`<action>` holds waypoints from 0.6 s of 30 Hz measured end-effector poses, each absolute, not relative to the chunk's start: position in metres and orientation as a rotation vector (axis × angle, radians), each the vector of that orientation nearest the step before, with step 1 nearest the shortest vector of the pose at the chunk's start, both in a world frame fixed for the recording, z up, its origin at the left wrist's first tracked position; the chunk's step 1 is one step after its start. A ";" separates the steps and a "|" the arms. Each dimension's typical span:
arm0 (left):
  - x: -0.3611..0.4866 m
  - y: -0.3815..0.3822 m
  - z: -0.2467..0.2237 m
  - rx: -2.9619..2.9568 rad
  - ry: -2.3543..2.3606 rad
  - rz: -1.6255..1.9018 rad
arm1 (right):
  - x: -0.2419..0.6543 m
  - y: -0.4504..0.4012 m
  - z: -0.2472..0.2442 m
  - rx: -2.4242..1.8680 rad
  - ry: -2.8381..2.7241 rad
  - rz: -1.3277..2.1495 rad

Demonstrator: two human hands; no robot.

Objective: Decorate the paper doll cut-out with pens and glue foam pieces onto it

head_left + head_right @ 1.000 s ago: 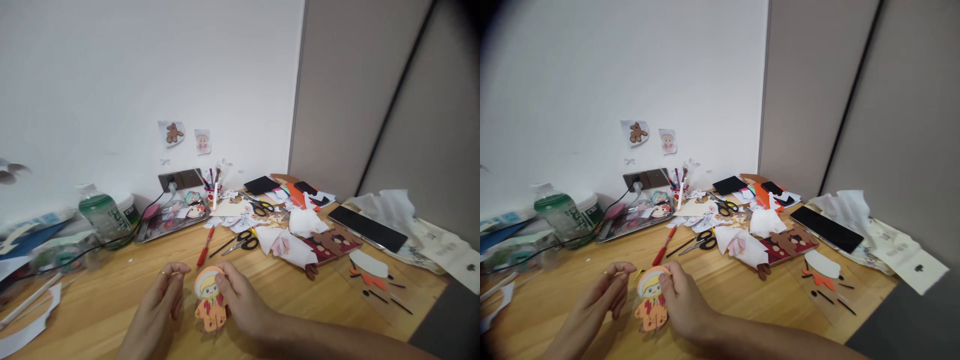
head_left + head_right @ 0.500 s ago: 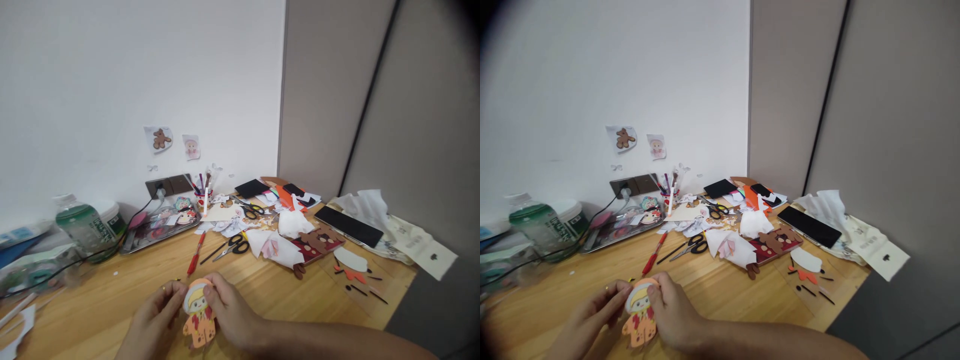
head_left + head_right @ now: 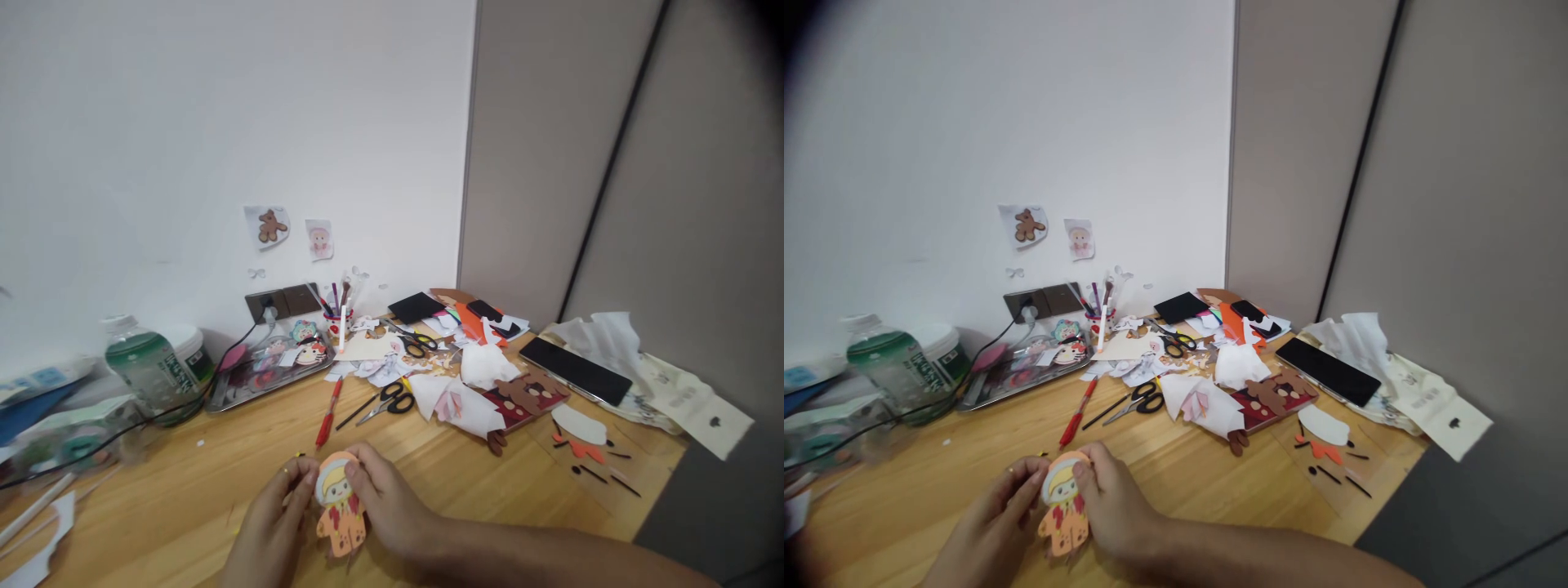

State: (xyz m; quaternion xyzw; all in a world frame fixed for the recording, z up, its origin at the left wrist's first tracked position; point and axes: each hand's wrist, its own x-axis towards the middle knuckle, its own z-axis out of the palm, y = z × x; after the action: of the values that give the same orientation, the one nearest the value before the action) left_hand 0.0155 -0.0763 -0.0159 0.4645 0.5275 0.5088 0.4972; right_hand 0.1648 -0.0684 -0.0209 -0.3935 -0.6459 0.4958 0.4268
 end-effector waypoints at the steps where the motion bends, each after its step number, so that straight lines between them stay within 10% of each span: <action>1: 0.015 -0.075 -0.015 1.141 1.284 1.241 | 0.165 -0.068 -0.021 -0.984 -1.612 1.235; 18: 0.022 -0.081 -0.009 1.132 1.163 1.124 | 0.165 -0.062 -0.013 -0.883 -1.481 1.327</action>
State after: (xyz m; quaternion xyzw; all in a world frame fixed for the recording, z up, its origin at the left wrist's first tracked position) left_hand 0.0223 -0.0810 -0.0094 0.4783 0.4917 0.4750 0.5512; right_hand 0.1653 -0.0624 -0.0130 -0.3592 -0.6030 0.5401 0.4644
